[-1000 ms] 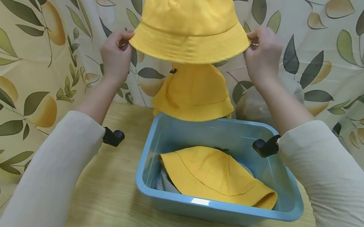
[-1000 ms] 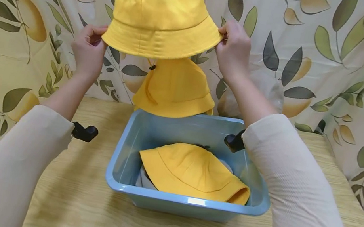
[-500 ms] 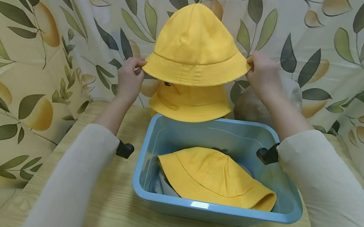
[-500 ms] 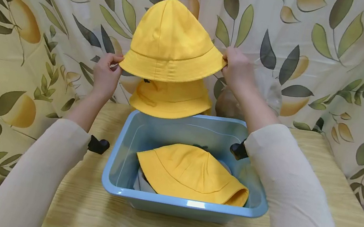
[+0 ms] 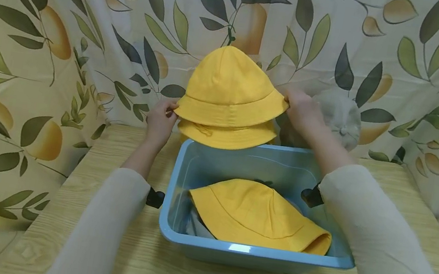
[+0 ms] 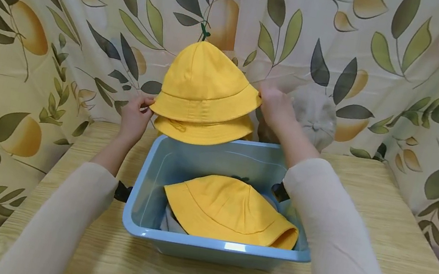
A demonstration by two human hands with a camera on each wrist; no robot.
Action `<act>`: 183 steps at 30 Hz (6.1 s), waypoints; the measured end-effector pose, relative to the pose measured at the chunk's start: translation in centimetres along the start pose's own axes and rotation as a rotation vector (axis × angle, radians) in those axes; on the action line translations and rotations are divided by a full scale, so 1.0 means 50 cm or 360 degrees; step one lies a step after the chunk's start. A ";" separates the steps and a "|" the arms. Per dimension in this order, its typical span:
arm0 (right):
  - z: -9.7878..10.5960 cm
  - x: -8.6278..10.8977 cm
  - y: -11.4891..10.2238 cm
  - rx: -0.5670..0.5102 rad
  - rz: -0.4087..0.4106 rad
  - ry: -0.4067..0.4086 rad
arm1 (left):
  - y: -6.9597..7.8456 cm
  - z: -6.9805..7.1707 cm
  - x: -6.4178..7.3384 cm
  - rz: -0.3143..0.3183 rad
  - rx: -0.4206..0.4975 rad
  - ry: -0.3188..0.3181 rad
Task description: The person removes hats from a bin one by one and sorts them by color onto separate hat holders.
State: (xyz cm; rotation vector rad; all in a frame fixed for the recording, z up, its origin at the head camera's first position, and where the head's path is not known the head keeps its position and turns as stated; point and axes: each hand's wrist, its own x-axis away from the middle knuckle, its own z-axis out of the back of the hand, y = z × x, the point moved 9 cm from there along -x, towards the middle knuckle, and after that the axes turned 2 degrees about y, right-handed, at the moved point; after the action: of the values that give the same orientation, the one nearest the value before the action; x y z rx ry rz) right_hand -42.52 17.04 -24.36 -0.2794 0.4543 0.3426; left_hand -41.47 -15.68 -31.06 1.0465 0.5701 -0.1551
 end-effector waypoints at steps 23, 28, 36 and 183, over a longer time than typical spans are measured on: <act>-0.081 0.041 -0.032 0.0082 0.0249 -0.0399 | -0.036 -0.018 0.045 0.0051 -0.0036 -0.0174; -0.074 0.041 -0.018 0.0077 0.0174 -0.0479 | -0.030 -0.009 0.051 0.0031 -0.0079 -0.0247; -0.045 0.052 -0.028 0.0030 0.0124 -0.0627 | 0.003 0.028 0.076 -0.0094 -0.0031 -0.0316; 0.237 0.184 -0.285 -0.0541 0.0463 0.0237 | 0.374 -0.014 0.264 -0.0519 0.0317 -0.0766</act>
State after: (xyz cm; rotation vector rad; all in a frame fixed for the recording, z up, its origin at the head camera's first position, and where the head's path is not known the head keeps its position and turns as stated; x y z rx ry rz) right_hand -24.82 10.49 -15.84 -0.5747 0.5849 0.6890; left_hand -23.39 -3.74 -23.63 1.0546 0.2846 -0.7426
